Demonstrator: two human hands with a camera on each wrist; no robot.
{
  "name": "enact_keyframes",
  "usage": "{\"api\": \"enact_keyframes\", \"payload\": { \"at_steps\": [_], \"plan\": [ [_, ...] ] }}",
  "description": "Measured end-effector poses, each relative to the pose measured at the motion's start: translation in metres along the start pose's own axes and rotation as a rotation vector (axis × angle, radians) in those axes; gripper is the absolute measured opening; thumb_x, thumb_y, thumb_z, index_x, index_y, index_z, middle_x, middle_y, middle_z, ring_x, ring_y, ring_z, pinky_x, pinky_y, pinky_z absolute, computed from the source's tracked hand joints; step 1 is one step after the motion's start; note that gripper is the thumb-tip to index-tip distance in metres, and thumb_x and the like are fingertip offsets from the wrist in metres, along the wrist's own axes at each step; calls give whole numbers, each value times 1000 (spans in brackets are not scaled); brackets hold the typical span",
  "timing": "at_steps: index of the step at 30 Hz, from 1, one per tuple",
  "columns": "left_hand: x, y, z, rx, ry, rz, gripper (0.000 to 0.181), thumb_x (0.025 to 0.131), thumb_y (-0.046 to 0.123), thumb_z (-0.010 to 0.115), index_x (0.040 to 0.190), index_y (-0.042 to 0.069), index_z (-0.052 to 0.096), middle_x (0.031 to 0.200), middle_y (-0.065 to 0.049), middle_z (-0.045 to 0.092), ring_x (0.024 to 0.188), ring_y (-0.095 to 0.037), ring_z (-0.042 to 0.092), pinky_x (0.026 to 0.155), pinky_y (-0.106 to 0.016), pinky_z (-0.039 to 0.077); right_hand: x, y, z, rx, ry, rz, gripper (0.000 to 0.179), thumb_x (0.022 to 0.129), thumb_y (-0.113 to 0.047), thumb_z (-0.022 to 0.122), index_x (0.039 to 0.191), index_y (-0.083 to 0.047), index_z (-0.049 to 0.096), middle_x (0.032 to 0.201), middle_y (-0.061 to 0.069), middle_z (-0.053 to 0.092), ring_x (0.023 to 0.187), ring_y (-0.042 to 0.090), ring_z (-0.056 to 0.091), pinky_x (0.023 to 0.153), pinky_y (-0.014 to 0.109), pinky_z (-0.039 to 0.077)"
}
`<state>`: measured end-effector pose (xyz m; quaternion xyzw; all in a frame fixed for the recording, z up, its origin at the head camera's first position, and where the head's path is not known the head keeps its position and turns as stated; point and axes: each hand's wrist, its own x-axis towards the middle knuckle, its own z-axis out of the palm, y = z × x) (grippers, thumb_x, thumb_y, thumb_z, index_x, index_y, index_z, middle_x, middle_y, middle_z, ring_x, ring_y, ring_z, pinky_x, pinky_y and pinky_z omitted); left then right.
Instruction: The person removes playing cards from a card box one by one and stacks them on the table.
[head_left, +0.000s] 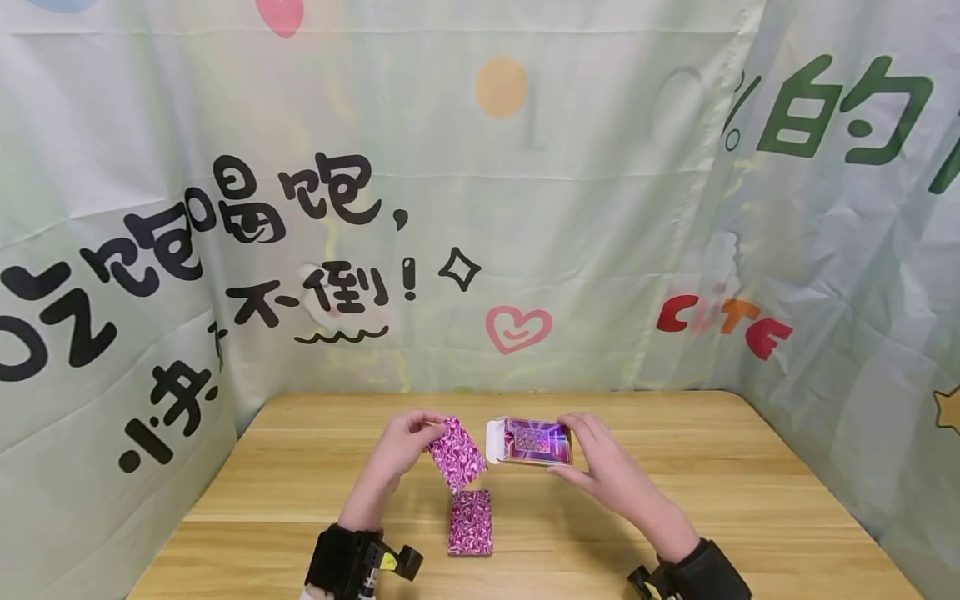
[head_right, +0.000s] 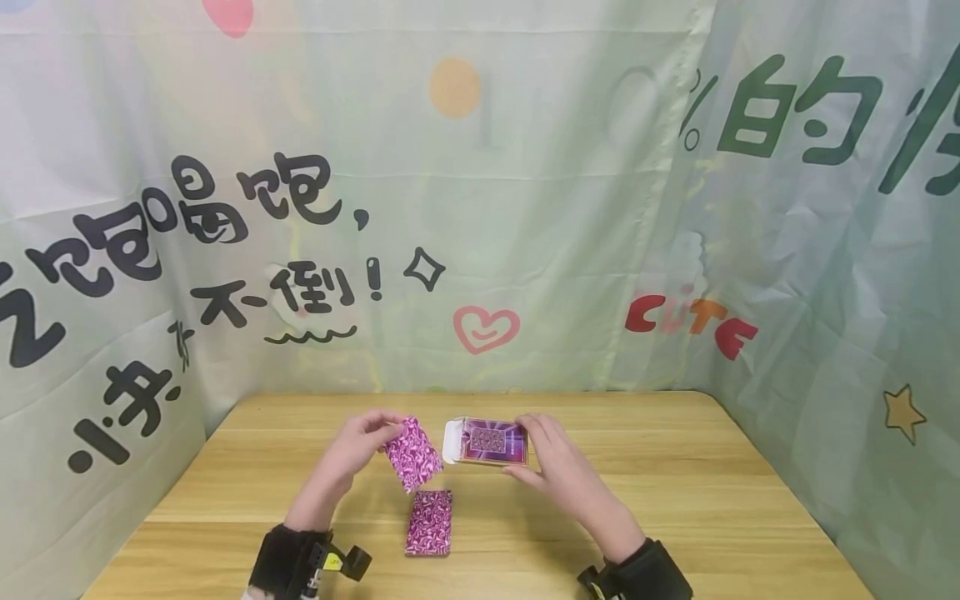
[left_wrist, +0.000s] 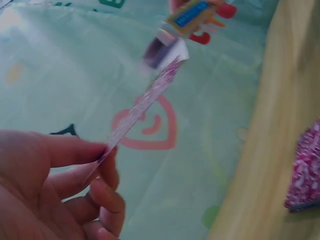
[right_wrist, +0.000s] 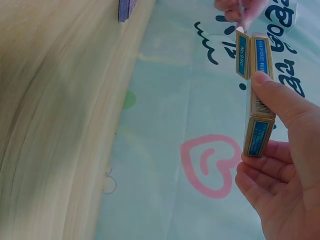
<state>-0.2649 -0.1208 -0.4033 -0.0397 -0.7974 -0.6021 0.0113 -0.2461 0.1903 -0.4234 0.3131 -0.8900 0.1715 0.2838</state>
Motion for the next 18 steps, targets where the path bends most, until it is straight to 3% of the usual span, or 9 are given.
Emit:
{"api": "enact_keyframes", "payload": {
  "at_steps": [5,8,11,18],
  "plan": [
    [3,-18,12,144,-175,20,16,86,12,70,96,0,68,83,-7,65,75,-16,57,69,-30,47,0,1,1,-2,-2,-6,71,77,-37,79,131,-1,51,121,12,59,113,25,58,92,39,54],
    [5,-28,21,209,-243,18,15,82,12,74,90,2,68,84,-7,63,75,-17,55,68,-31,45,-1,1,2,-5,5,-13,71,76,-38,80,130,-1,51,120,12,59,112,25,58,92,39,54],
    [4,-36,28,275,-269,-7,14,80,15,75,84,5,67,85,-5,62,76,-18,53,65,-30,42,-1,2,3,-6,7,-15,71,76,-38,80,130,-1,51,120,12,59,111,24,58,92,39,54],
    [2,-55,40,355,-254,-27,14,78,11,76,75,6,63,72,-2,59,55,-13,48,50,-25,41,-1,0,2,-10,2,-17,72,76,-38,80,130,0,51,120,12,59,111,24,58,90,38,54]
  ]
}}
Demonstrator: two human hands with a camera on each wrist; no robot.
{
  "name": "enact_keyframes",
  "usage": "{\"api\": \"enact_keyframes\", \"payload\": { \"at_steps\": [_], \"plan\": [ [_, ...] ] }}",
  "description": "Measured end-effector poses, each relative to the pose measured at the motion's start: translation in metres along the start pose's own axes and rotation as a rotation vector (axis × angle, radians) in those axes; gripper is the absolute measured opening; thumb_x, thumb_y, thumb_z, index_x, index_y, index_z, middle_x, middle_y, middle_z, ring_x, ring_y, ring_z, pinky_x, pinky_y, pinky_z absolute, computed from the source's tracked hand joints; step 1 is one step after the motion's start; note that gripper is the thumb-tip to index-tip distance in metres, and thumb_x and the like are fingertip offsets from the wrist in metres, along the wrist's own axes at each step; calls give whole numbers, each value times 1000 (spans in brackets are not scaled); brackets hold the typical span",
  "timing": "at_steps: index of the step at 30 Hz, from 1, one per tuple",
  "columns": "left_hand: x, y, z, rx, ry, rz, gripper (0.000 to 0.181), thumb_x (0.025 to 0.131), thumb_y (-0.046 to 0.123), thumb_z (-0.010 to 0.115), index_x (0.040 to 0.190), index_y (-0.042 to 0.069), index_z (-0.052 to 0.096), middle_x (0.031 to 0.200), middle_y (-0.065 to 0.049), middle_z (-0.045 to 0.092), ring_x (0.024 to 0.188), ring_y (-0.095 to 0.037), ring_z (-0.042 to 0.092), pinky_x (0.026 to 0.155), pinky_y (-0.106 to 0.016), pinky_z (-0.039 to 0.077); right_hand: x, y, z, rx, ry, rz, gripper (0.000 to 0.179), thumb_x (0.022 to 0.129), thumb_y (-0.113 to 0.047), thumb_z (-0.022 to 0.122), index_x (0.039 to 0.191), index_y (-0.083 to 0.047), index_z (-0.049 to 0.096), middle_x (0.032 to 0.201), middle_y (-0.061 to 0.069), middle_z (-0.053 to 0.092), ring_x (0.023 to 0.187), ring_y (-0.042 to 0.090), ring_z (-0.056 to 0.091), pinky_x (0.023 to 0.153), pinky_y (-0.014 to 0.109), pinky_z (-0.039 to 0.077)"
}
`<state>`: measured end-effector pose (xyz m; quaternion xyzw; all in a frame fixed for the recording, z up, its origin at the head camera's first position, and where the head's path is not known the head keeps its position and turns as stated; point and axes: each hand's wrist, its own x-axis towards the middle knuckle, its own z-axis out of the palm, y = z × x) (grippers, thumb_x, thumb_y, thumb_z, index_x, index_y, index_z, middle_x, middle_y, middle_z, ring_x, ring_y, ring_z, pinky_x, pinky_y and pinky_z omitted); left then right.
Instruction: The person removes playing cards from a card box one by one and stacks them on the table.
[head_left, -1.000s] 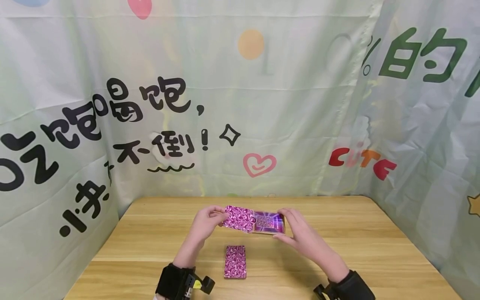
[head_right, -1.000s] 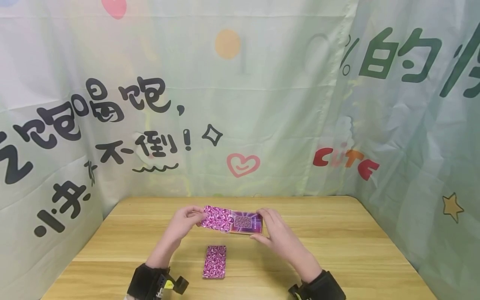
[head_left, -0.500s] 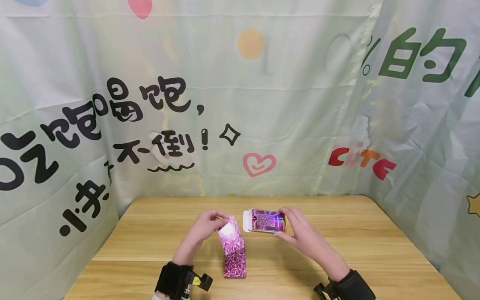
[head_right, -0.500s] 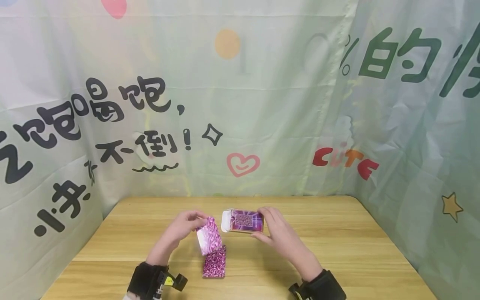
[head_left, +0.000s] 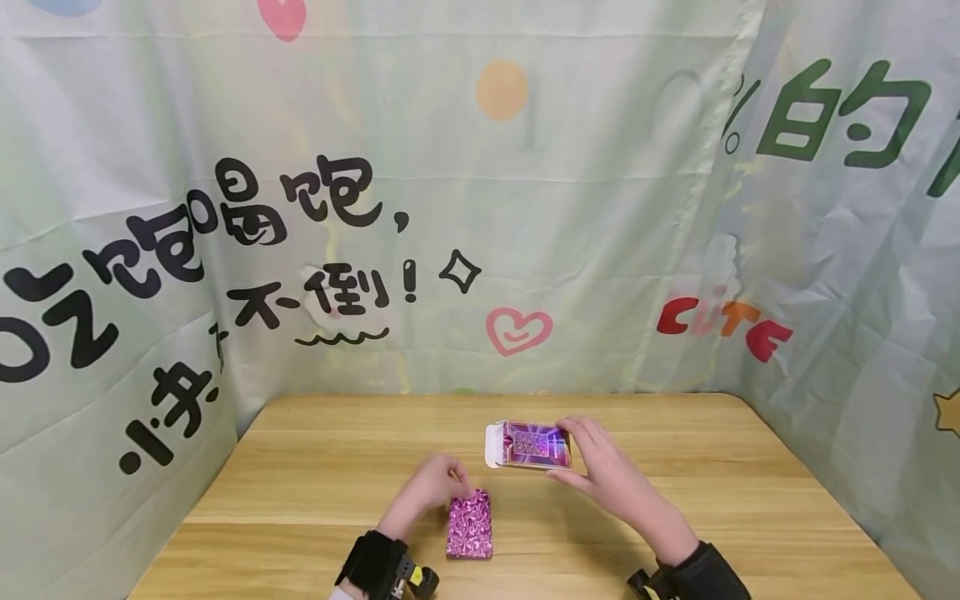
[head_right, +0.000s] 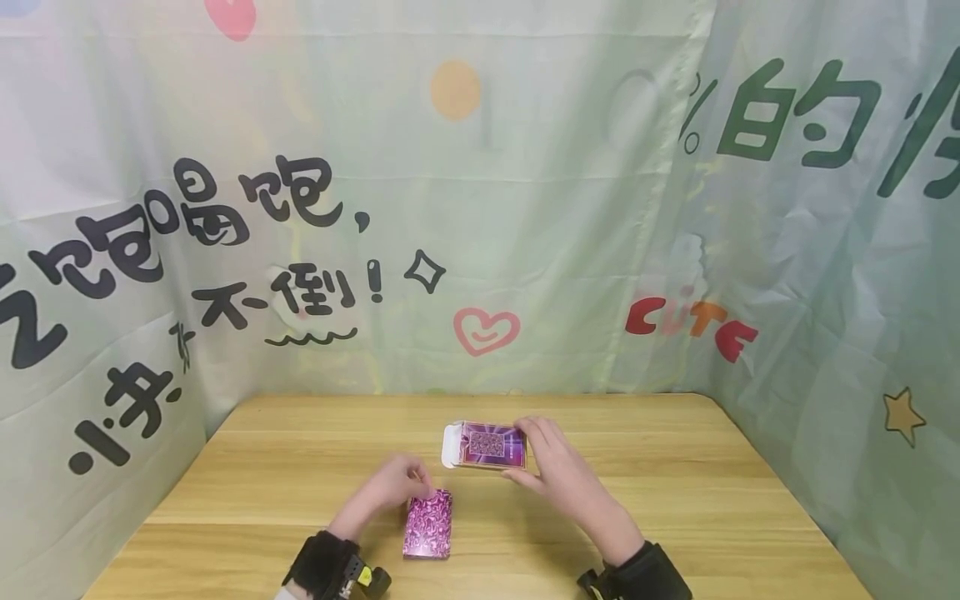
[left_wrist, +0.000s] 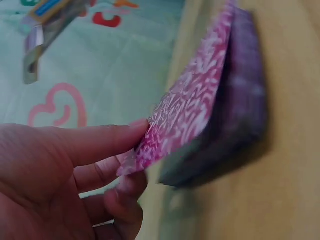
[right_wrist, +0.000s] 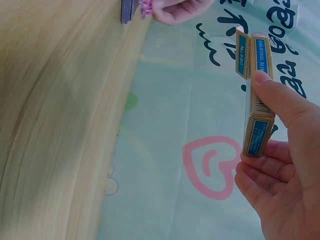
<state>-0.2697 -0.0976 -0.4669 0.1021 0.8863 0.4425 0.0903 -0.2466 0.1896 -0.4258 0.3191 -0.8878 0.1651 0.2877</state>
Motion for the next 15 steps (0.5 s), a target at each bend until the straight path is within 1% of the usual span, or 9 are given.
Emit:
{"api": "enact_keyframes", "payload": {
  "at_steps": [5,7,10,12,14,15],
  "plan": [
    [0,-5,9,70,43,16,20,74,10,80,71,7,60,69,-1,56,60,-15,48,54,-27,39,0,-1,0,3,2,-5,71,75,-37,81,129,-1,52,119,11,59,110,23,58,89,37,55],
    [0,-6,11,110,62,7,23,73,12,81,70,8,59,69,-1,55,62,-16,48,55,-27,38,1,-1,0,6,1,-5,71,75,-36,81,129,-2,52,119,11,59,110,23,58,89,37,55],
    [1,-5,12,147,82,-19,25,73,15,81,71,10,57,70,-1,55,62,-17,48,54,-28,37,1,-1,0,10,-1,-3,71,75,-37,81,129,-1,52,120,11,59,111,23,58,90,37,55],
    [0,-2,11,147,87,-28,25,75,17,81,73,10,57,69,-1,54,62,-16,48,53,-28,38,0,0,1,7,-4,-3,71,75,-37,80,129,-1,51,120,11,59,111,23,58,90,37,55],
    [0,1,8,116,86,-33,24,77,18,79,77,9,57,69,-2,54,60,-16,49,52,-28,39,0,0,1,4,-6,-3,71,76,-38,80,130,-1,51,121,11,59,112,23,58,91,37,55],
    [-1,4,5,95,92,-26,22,79,17,78,79,9,57,69,-2,54,59,-16,49,51,-28,40,0,0,1,2,-6,-3,72,76,-38,80,130,-1,51,121,11,59,112,23,58,91,37,55]
  ]
}}
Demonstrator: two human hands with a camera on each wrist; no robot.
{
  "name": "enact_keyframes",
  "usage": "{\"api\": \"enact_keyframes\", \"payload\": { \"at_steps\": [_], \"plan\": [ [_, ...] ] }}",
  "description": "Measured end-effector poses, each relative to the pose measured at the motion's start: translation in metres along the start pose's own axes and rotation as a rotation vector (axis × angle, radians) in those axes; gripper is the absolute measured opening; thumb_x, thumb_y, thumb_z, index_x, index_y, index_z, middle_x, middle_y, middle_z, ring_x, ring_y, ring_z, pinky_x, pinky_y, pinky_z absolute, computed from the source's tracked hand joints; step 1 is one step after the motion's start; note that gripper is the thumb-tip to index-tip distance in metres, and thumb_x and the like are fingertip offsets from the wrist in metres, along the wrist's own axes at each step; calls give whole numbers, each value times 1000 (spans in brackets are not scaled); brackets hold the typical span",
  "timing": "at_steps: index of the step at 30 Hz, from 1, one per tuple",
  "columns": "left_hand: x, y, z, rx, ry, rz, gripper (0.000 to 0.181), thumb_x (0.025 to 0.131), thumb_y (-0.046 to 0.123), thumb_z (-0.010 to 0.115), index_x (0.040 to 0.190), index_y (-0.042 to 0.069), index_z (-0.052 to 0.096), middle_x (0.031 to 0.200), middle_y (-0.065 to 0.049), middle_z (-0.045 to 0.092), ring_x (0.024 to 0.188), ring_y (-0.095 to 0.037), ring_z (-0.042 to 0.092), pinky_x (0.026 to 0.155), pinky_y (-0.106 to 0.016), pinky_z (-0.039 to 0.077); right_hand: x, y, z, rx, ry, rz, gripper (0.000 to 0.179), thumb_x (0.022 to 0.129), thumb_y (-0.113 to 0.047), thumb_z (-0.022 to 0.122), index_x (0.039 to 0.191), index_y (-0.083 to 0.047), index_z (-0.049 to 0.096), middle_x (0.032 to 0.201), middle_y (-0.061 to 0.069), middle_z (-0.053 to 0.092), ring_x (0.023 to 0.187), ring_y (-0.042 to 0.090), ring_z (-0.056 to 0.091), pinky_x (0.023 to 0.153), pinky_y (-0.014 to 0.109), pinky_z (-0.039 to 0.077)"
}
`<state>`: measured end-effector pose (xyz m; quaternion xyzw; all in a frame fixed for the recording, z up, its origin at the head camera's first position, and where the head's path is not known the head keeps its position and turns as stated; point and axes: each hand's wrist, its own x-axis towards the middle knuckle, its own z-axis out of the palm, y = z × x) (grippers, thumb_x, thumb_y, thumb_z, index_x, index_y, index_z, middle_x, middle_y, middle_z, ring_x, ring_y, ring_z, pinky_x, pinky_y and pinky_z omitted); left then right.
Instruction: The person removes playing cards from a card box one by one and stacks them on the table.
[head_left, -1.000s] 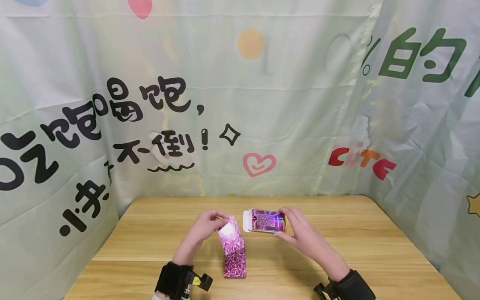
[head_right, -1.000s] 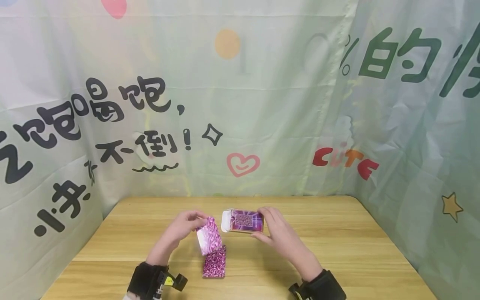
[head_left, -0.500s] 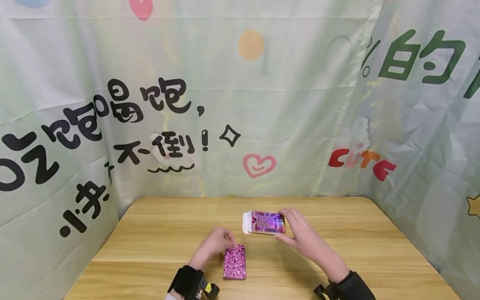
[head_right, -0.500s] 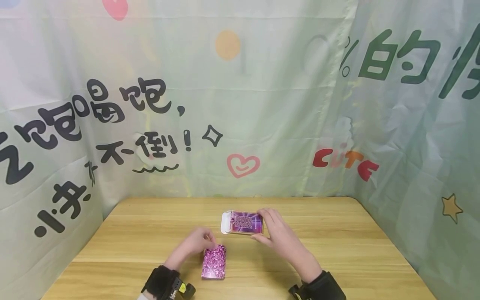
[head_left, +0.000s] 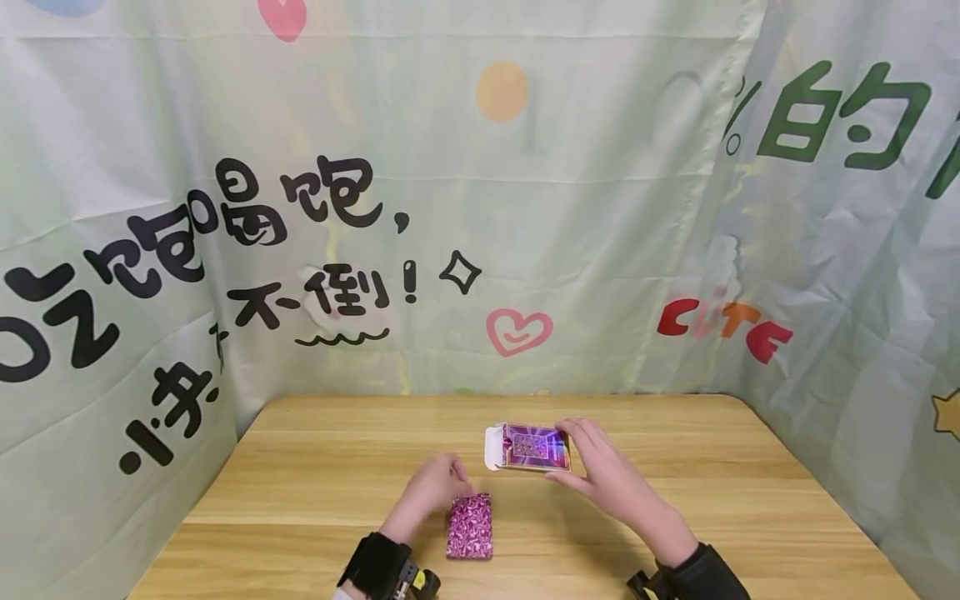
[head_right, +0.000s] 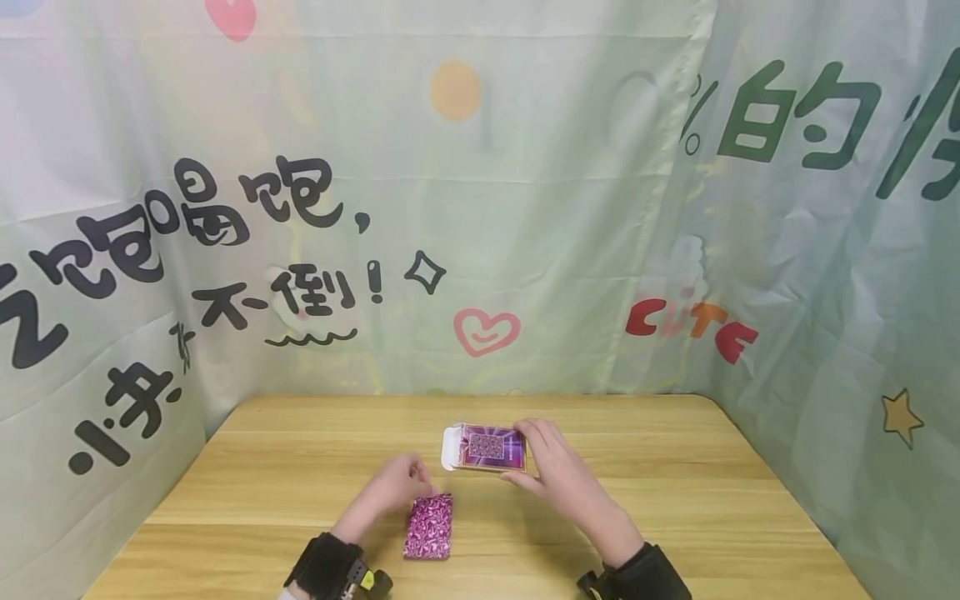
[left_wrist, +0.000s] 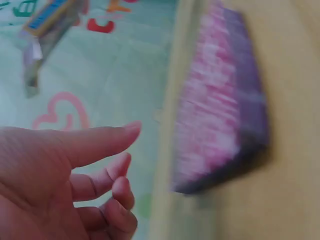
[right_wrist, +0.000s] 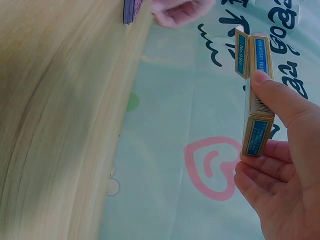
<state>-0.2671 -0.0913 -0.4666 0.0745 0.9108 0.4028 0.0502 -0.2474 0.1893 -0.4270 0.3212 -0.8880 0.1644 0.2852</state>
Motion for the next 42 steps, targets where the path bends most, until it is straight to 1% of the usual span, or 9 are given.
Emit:
{"api": "enact_keyframes", "payload": {
  "at_steps": [4,8,10,13,17,22,30,36,42],
  "plan": [
    [-1,13,-11,-103,68,51,18,83,15,74,90,6,60,74,-4,57,61,-14,51,52,-27,44,-1,0,1,-1,0,2,72,75,-37,81,130,-2,51,121,11,59,113,23,58,91,37,55],
    [-2,28,-20,-192,174,139,19,86,16,71,99,5,64,82,-5,64,70,-13,55,60,-25,47,-1,0,2,4,4,0,72,75,-38,80,130,-1,51,121,11,59,112,23,58,90,38,55],
    [-4,34,-23,-234,203,176,19,87,19,70,101,6,66,85,-5,66,74,-13,56,63,-23,48,-1,0,2,5,5,-4,72,76,-38,80,130,-1,52,121,11,59,112,23,58,91,38,54],
    [-8,42,-24,-270,210,218,17,89,23,69,100,9,69,85,-3,68,76,-12,57,64,-22,48,0,0,3,10,8,-14,71,76,-38,80,129,0,52,121,11,59,112,23,58,91,38,54],
    [-11,48,-21,-265,174,246,16,89,27,69,96,11,70,82,-1,68,73,-10,56,61,-22,47,0,-1,4,10,12,-27,71,75,-38,80,128,-1,53,119,11,59,111,23,59,91,38,54],
    [-13,50,-15,-230,127,232,20,88,30,71,93,11,70,77,0,65,67,-9,54,56,-21,45,0,-3,5,8,26,-49,72,75,-42,78,128,-1,53,119,11,60,110,24,59,91,39,54],
    [-11,49,-11,-224,118,191,19,86,30,73,88,11,67,75,1,62,65,-10,53,55,-22,45,1,-6,6,19,22,-53,72,75,-42,78,129,-2,52,120,10,59,112,23,58,92,38,54],
    [-13,48,-18,-243,106,171,21,85,28,74,88,8,69,75,-2,63,66,-12,53,57,-23,45,1,-6,6,7,21,-56,73,74,-41,79,129,-1,52,120,11,59,112,23,58,93,38,54],
    [-12,44,-30,-305,105,108,24,84,26,75,93,5,69,84,-5,68,76,-15,59,68,-28,47,1,-5,4,9,13,-30,73,75,-39,79,130,0,51,121,13,59,113,25,58,94,38,53]
  ]
}}
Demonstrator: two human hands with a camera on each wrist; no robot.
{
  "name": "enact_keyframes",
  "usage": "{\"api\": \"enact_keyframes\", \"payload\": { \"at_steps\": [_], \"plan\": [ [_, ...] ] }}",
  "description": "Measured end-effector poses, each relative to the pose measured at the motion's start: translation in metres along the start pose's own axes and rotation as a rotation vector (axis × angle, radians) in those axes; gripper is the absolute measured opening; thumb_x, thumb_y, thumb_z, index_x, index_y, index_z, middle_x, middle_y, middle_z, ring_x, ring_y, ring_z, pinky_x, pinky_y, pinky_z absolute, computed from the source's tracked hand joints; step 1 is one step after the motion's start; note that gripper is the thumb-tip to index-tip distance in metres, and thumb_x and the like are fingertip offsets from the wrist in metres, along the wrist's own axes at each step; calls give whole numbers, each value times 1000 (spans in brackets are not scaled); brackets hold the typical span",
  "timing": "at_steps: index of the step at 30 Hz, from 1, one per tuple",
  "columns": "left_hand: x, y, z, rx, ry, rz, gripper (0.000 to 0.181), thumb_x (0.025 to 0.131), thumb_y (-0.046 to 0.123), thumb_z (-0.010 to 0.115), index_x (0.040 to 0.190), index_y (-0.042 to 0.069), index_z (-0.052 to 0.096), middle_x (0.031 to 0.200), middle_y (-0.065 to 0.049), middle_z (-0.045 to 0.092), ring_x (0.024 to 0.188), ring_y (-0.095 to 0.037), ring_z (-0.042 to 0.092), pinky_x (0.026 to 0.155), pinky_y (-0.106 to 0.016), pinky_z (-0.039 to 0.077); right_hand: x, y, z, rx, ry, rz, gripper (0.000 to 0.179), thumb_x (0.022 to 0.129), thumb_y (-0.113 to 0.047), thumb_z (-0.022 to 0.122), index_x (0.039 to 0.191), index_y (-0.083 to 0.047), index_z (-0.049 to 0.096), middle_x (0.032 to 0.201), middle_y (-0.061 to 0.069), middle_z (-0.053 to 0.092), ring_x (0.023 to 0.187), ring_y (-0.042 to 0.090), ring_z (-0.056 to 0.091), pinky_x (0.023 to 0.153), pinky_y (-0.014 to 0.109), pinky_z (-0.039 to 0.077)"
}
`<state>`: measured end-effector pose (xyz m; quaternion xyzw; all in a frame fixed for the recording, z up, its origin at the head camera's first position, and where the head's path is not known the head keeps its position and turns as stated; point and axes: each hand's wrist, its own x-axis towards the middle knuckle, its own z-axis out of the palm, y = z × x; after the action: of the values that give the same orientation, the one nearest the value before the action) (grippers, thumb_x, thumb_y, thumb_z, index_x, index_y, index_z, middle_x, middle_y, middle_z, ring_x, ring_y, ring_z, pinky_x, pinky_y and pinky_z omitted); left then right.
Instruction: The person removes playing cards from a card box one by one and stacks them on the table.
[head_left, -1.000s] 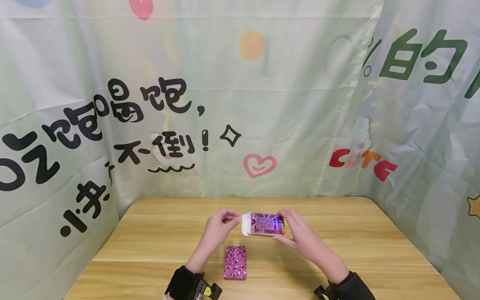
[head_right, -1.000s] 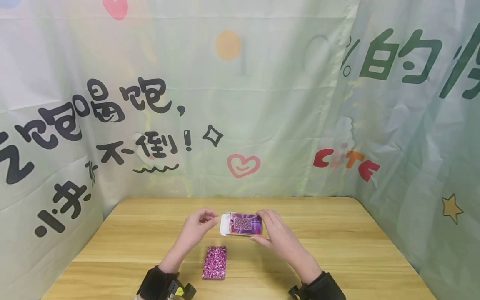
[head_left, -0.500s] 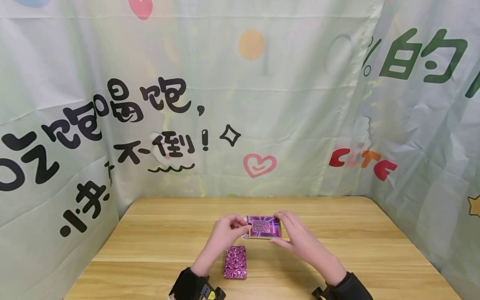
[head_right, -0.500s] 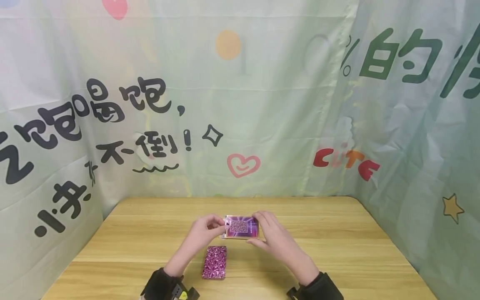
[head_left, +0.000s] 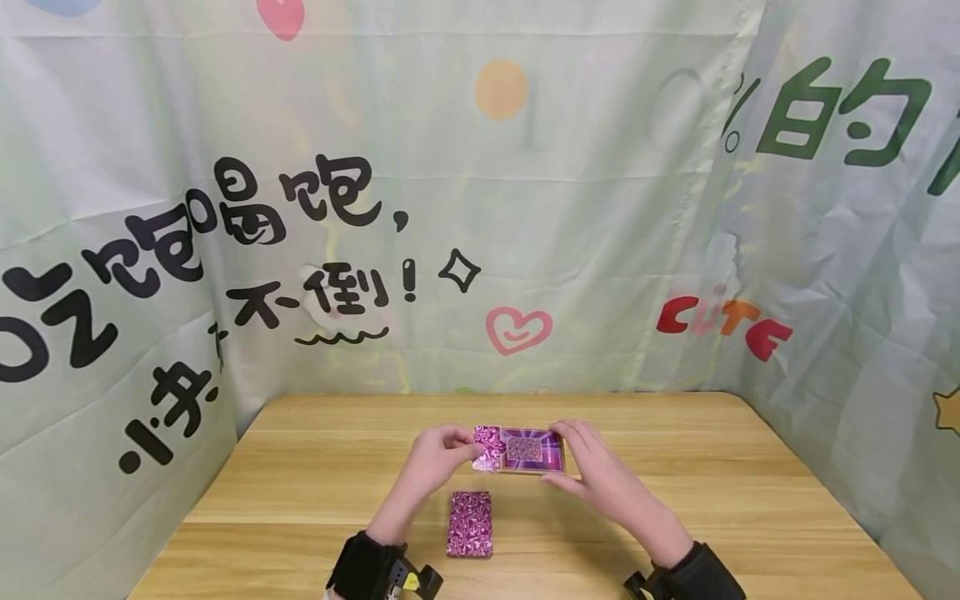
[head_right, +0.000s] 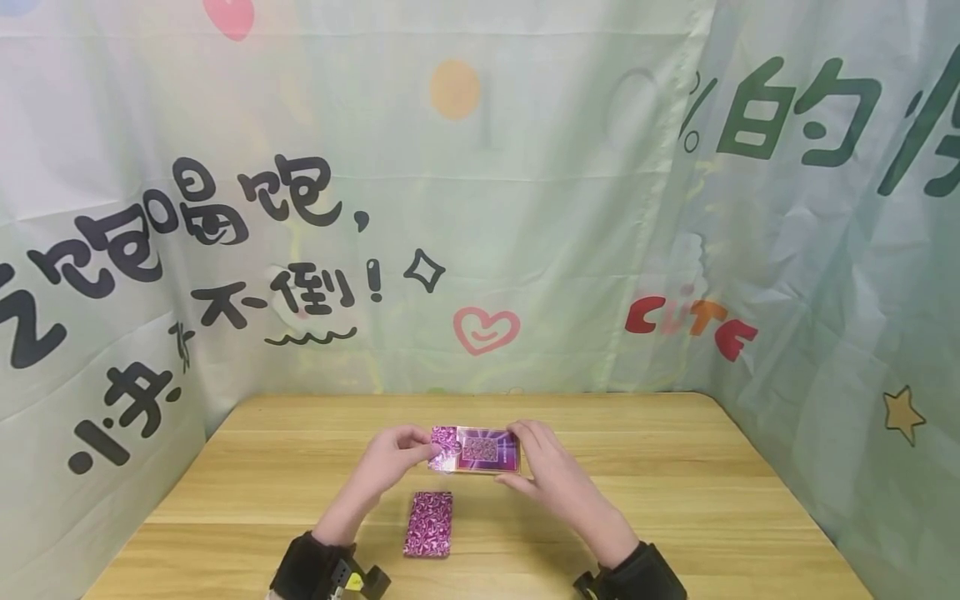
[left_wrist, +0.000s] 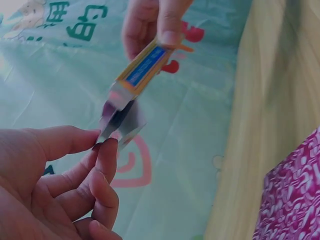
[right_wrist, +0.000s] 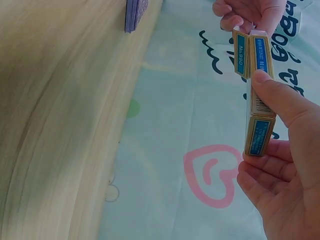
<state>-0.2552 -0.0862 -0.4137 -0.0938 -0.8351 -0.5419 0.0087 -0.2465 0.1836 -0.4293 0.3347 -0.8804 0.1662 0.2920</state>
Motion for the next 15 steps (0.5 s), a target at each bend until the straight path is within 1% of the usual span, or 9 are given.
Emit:
{"api": "enact_keyframes", "payload": {
  "at_steps": [3,6,9,12,15],
  "plan": [
    [1,0,-8,-37,16,-35,24,84,25,74,94,4,68,87,-6,70,79,-15,61,72,-30,49,0,1,-1,-3,0,15,72,74,-37,81,129,0,52,120,13,59,112,25,58,93,39,54],
    [3,1,-16,-81,44,-57,23,85,23,73,96,3,68,87,-6,71,78,-14,61,73,-31,50,0,2,-2,-10,-1,27,72,74,-37,81,128,0,52,120,12,59,112,24,58,92,38,54],
    [3,2,-23,-120,73,-67,22,87,20,71,98,2,68,88,-6,70,77,-15,61,72,-30,49,0,2,-2,-13,-6,33,72,76,-39,80,129,0,52,120,12,59,112,24,58,92,38,54],
    [4,2,-30,-138,106,-76,21,88,20,70,101,3,68,89,-5,70,78,-17,59,70,-28,47,-1,3,-3,-11,-5,37,71,76,-40,79,129,0,53,120,12,59,111,24,58,91,39,54],
    [4,2,-37,-148,144,-81,20,88,18,69,103,4,69,88,-4,69,77,-16,58,70,-27,46,-1,4,-3,-12,3,36,71,75,-40,80,128,0,53,119,12,60,110,24,58,90,39,55]
  ]
}}
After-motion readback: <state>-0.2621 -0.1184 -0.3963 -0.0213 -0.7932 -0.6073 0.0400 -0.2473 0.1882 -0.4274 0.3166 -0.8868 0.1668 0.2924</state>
